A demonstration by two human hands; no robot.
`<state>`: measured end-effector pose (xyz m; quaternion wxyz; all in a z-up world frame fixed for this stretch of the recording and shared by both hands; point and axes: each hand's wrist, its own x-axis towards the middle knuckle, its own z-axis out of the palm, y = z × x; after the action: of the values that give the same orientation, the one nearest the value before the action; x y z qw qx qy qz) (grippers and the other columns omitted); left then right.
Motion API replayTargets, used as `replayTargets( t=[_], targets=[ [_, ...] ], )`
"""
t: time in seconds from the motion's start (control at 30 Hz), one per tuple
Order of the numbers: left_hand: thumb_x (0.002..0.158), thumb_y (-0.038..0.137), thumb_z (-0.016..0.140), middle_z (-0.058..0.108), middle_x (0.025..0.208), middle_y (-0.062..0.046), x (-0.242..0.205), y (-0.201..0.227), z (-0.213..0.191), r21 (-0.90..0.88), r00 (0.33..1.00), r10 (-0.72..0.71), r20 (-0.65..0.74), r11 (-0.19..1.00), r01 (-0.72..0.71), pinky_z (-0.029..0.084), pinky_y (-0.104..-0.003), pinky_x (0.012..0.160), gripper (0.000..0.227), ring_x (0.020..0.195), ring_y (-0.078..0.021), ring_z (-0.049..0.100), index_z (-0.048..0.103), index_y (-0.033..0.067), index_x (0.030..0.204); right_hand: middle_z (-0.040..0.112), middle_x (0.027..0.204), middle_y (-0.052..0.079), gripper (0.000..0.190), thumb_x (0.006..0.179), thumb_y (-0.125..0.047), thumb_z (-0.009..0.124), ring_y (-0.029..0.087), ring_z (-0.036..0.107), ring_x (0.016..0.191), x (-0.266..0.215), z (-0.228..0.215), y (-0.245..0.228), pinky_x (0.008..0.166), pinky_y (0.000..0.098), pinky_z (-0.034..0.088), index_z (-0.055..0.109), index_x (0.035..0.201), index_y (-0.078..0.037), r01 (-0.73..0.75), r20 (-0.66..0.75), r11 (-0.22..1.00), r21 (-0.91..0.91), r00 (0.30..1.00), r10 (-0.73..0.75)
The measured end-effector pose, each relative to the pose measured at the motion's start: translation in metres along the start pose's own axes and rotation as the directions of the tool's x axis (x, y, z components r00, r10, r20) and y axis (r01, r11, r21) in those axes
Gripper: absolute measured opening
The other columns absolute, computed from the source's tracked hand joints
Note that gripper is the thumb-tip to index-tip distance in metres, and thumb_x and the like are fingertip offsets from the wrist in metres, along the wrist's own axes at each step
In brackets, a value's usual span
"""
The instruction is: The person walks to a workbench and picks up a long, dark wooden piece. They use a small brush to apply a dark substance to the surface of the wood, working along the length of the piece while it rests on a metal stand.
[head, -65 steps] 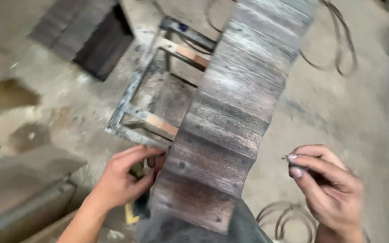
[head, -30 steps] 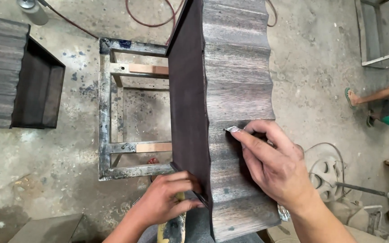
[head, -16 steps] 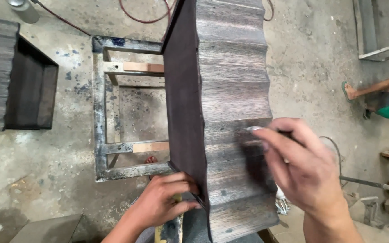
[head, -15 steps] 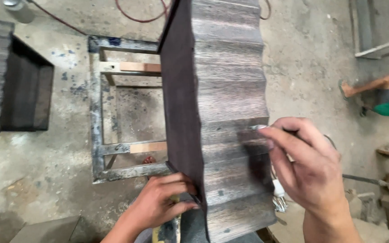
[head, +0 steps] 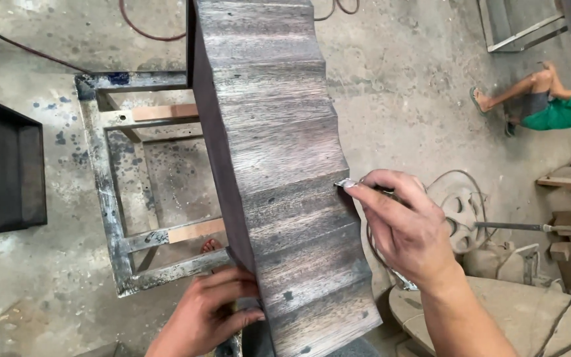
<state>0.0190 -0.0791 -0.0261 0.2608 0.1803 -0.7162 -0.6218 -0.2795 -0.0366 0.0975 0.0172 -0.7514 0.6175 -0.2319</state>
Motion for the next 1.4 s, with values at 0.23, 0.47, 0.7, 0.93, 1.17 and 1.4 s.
replayTargets(
  t=[0.23,0.47,0.7,0.93,1.17,1.4],
  targets=[
    [0.090,0.034,0.075,0.073,0.098,-0.006,-0.001,-0.005,0.001,0.039,1.000,0.030,-0.002,0.999,-0.030,0.062,-0.033,0.070,0.028,0.087,-0.0213,0.077,0.075,0.0058,0.094,0.063,0.114,0.013,0.030,0.101,0.008,0.062,0.025,0.064,0.097,0.003,0.000,0.001,0.086,0.0366,0.047,0.068,0.126,-0.008,0.021,0.042,0.999,-0.045,0.999,-0.020],
    [0.091,0.034,0.073,0.074,0.102,-0.007,0.000,-0.003,0.000,0.014,1.000,0.027,-0.003,1.000,-0.027,0.062,-0.033,0.073,0.030,0.091,-0.0220,0.077,0.075,0.0052,0.097,0.062,0.116,0.012,0.027,0.101,0.005,0.061,0.021,0.067,0.095,0.001,-0.023,-0.006,0.075,0.0262,0.054,0.069,0.123,-0.008,-0.103,0.075,0.995,-0.016,0.992,0.104],
    [0.090,0.034,0.075,0.076,0.102,-0.008,-0.001,-0.008,0.000,0.013,1.000,0.022,0.005,1.000,-0.022,0.063,-0.034,0.071,0.030,0.090,-0.0228,0.079,0.076,0.0041,0.096,0.065,0.113,0.012,0.026,0.100,0.003,0.062,0.015,0.068,0.086,-0.017,-0.030,-0.007,0.066,0.0226,0.052,0.071,0.121,-0.010,-0.149,0.081,0.989,-0.016,0.985,0.150],
    [0.089,0.038,0.076,0.076,0.101,-0.007,-0.001,-0.009,0.001,0.017,1.000,-0.004,0.008,1.000,0.004,0.062,-0.035,0.071,0.033,0.091,-0.0232,0.079,0.077,0.0056,0.097,0.065,0.109,0.015,0.023,0.099,0.001,0.065,0.014,0.061,0.071,0.008,-0.027,-0.001,0.061,0.0224,0.051,0.071,0.120,-0.002,-0.102,0.039,0.994,0.051,0.994,0.100],
    [0.089,0.044,0.072,0.076,0.103,-0.008,-0.001,-0.015,0.003,-0.016,1.000,0.027,0.006,1.000,-0.027,0.064,-0.036,0.073,0.039,0.093,-0.0239,0.078,0.076,0.0061,0.100,0.061,0.111,0.013,0.024,0.103,0.004,0.064,0.016,0.050,0.073,0.051,0.001,0.030,0.067,0.0282,0.044,0.071,0.124,-0.005,-0.053,0.018,0.985,0.165,0.999,0.051],
    [0.088,0.043,0.074,0.074,0.096,-0.007,-0.001,-0.015,0.004,-0.008,1.000,0.016,-0.001,1.000,-0.016,0.064,-0.035,0.069,0.038,0.087,-0.0220,0.077,0.076,0.0057,0.095,0.060,0.109,0.012,0.026,0.102,0.009,0.068,0.020,0.058,0.086,0.056,0.017,0.040,0.072,0.0292,0.048,0.073,0.123,-0.006,0.029,-0.032,0.991,0.127,0.999,-0.025]
  ],
)
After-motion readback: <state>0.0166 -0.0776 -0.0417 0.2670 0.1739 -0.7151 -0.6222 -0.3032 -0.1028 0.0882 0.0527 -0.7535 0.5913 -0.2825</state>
